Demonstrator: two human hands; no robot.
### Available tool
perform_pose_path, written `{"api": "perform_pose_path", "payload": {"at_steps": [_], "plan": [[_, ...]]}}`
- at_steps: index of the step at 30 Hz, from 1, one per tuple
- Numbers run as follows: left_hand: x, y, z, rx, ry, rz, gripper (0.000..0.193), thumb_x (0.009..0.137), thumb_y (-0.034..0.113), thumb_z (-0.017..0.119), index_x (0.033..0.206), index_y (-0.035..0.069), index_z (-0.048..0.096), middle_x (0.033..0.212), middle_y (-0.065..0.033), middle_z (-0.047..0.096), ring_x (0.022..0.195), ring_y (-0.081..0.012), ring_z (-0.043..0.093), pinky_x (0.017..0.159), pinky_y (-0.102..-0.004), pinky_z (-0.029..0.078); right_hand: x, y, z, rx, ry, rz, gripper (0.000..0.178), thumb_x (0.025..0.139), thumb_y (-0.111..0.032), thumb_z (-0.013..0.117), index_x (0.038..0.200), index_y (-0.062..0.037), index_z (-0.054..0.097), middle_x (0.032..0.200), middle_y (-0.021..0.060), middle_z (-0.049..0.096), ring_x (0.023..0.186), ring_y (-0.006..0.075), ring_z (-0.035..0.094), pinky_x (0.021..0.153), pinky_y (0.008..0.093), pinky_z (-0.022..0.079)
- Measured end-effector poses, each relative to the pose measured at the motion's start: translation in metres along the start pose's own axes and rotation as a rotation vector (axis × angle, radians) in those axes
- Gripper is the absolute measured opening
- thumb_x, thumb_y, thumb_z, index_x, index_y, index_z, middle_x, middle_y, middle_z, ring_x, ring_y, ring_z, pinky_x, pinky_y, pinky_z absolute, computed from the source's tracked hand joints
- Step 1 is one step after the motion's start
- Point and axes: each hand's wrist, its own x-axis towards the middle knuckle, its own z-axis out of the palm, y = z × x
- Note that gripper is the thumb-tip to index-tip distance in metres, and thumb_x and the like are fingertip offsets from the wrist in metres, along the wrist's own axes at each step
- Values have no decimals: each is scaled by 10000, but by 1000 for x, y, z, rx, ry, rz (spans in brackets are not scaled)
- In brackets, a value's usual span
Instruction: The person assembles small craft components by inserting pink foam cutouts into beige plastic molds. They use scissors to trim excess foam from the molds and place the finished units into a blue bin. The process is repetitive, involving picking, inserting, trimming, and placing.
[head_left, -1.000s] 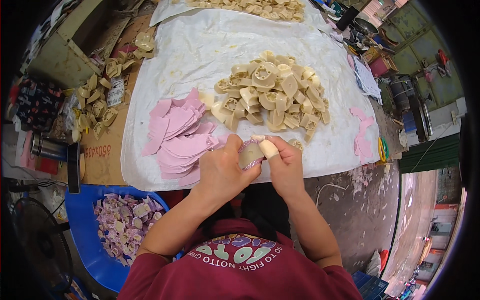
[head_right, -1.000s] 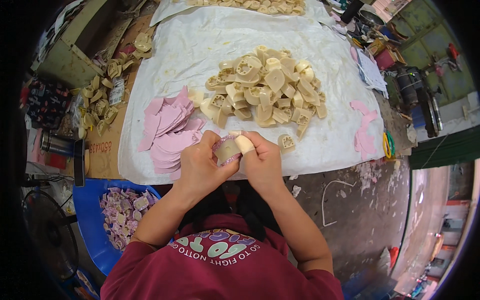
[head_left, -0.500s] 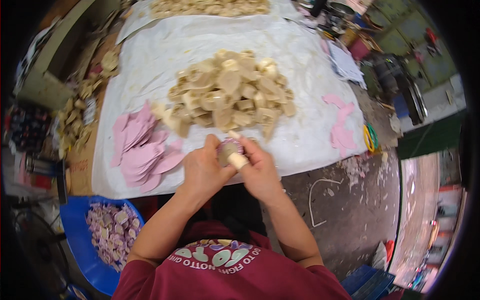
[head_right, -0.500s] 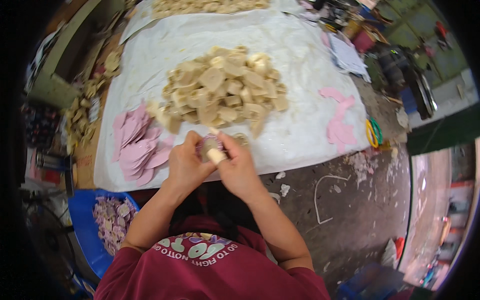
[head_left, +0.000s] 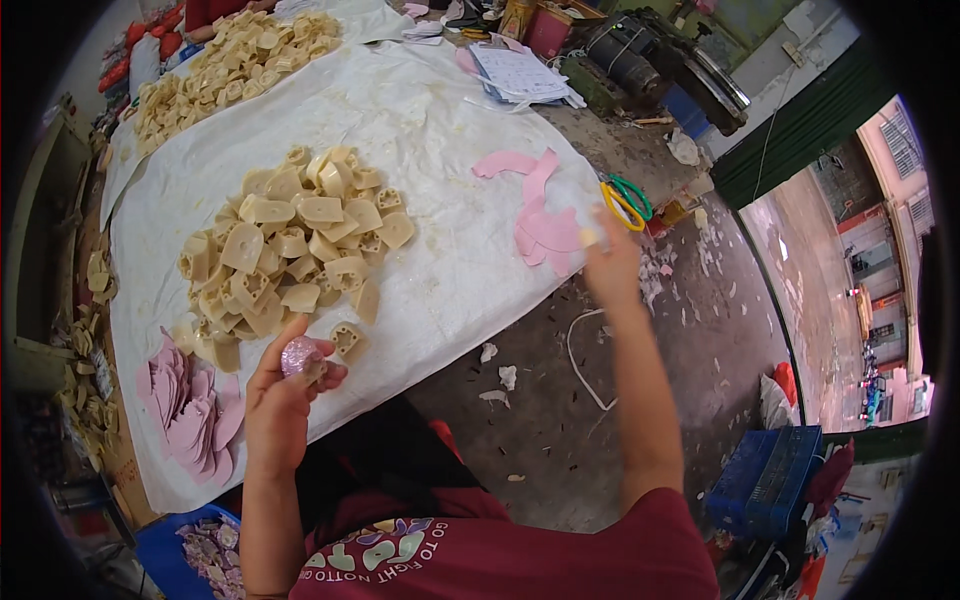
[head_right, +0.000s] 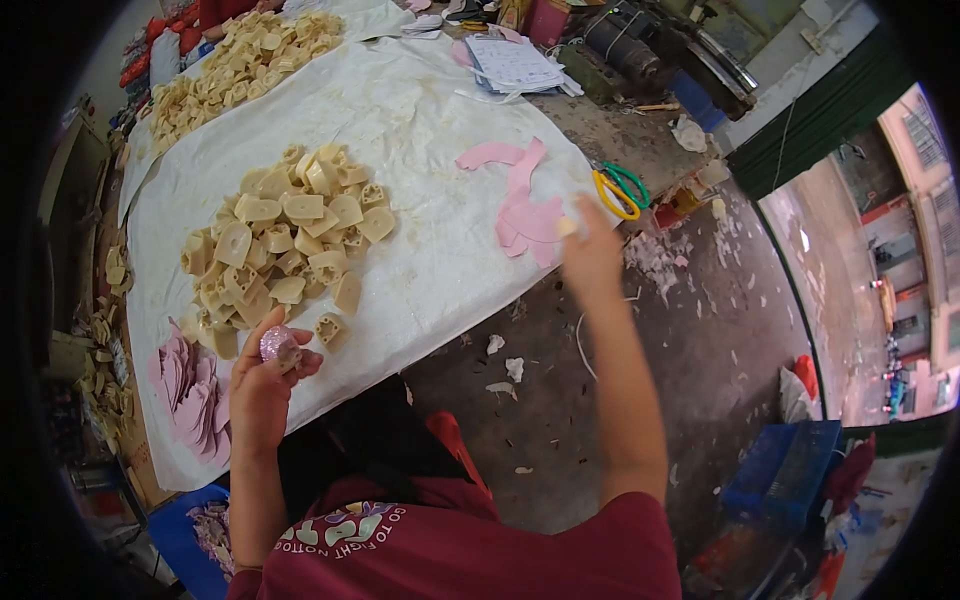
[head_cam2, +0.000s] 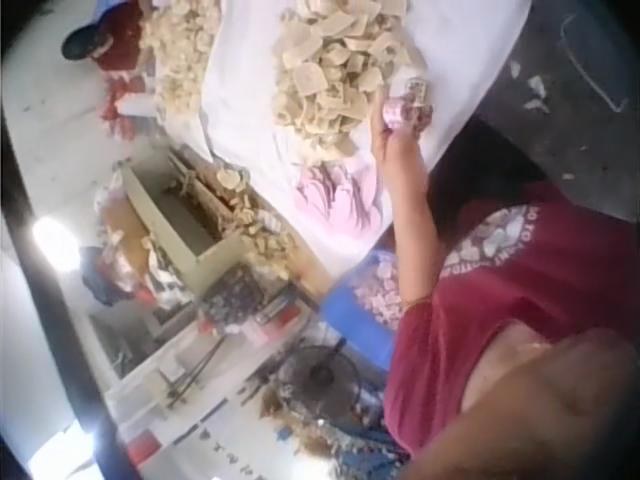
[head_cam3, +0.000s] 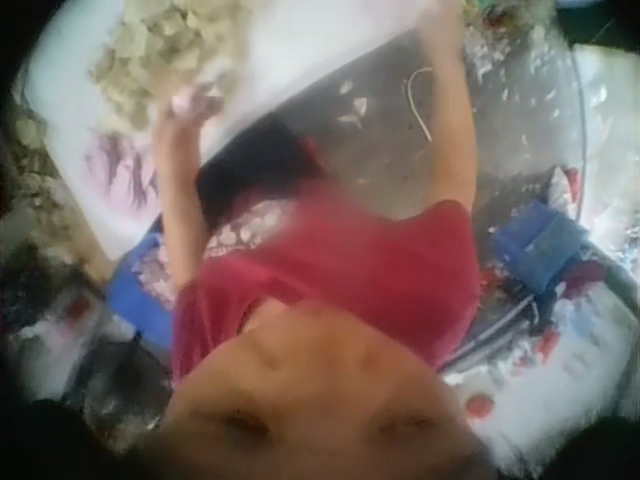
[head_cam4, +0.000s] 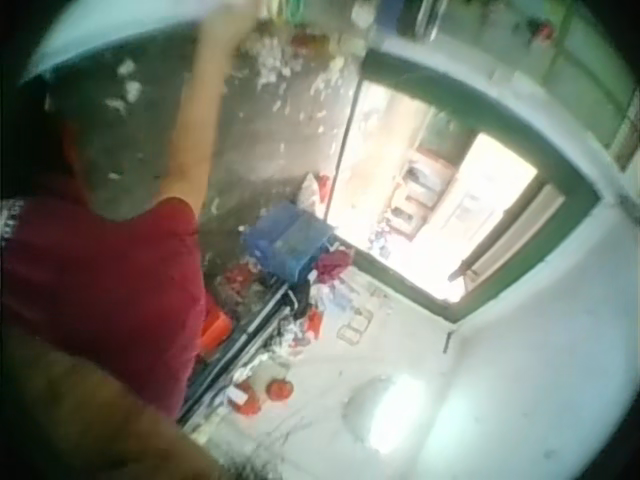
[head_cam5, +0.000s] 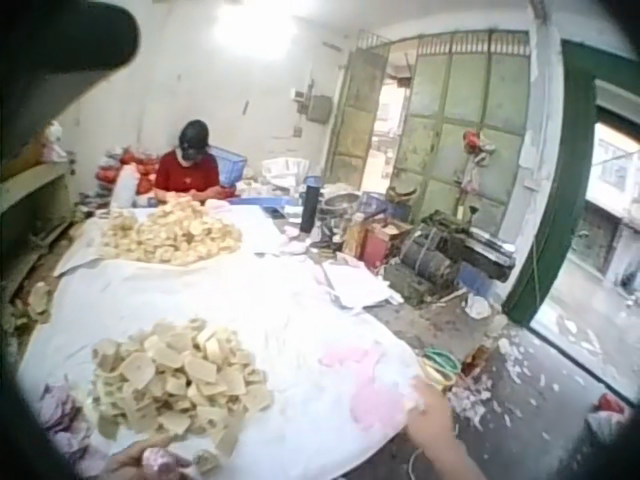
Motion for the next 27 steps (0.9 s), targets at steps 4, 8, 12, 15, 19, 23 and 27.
{"api": "perform_pose_path", "payload": {"at_steps": [4, 8, 12, 15, 19, 23, 27], "plan": [[-2, -4, -6, -364, -178, 18, 562, 919, 332, 460, 1364, -8, 410, 1040, -181, 606, 839, -266, 623, 802, -396, 507, 62, 92, -37, -387, -43, 127, 435, 789, -15, 514, 1220, -9, 574, 1213, 233, 579, 1150, 375, 542, 992, 398, 415], [9, -13, -15, -310, -33, -112, 500, 982, 424, 389, 1075, -23, 593, 731, -140, 616, 570, -212, 567, 529, -331, 458, 87, 136, -46, -490, -112, -60, 431, 802, -44, 484, 1221, -33, 587, 1171, 234, 606, 1114, 378, 571, 956, 395, 436], [8, -6, -18, -237, 229, -119, 515, 977, 466, 381, 875, 11, 598, 585, -108, 556, 444, -203, 470, 430, -313, 365, 104, 147, -51, -709, -300, -48, 409, 805, -92, 507, 1198, -19, 594, 1069, 282, 621, 1000, 427, 602, 872, 433, 462], [3, -10, -38, -248, 274, -101, 497, 996, 446, 358, 1006, 2, 579, 643, -117, 579, 503, -210, 524, 479, -320, 419, 114, 131, -44, -740, -387, -90, 407, 770, -76, 516, 1161, -4, 602, 1031, 290, 621, 980, 447, 590, 853, 457, 459], [2, -9, -47, -380, 209, -77, 489, 1032, 396, 284, 1273, -6, 424, 847, -138, 624, 673, -244, 605, 644, -363, 495, 120, 112, -47, -746, -512, -56, 408, 757, -79, 557, 1148, 31, 596, 1021, 298, 626, 945, 454, 605, 806, 459, 467], [-2, -1, -45, -430, 280, -109, 439, 1022, 357, 306, 1200, -3, 484, 813, -135, 615, 666, -260, 604, 633, -372, 497, 120, 110, -62, -629, -428, 57, 348, 779, -136, 597, 1086, 27, 619, 921, 203, 661, 816, 359, 636, 724, 389, 492], [-7, -8, -63, -462, 269, -70, 405, 991, 352, 357, 994, 7, 568, 712, -133, 599, 580, -265, 578, 540, -362, 467, 108, 122, -97, -137, -158, 402, 296, 805, -209, 646, 1055, -51, 638, 809, 35, 621, 656, 149, 583, 488, 267, 411]]}}
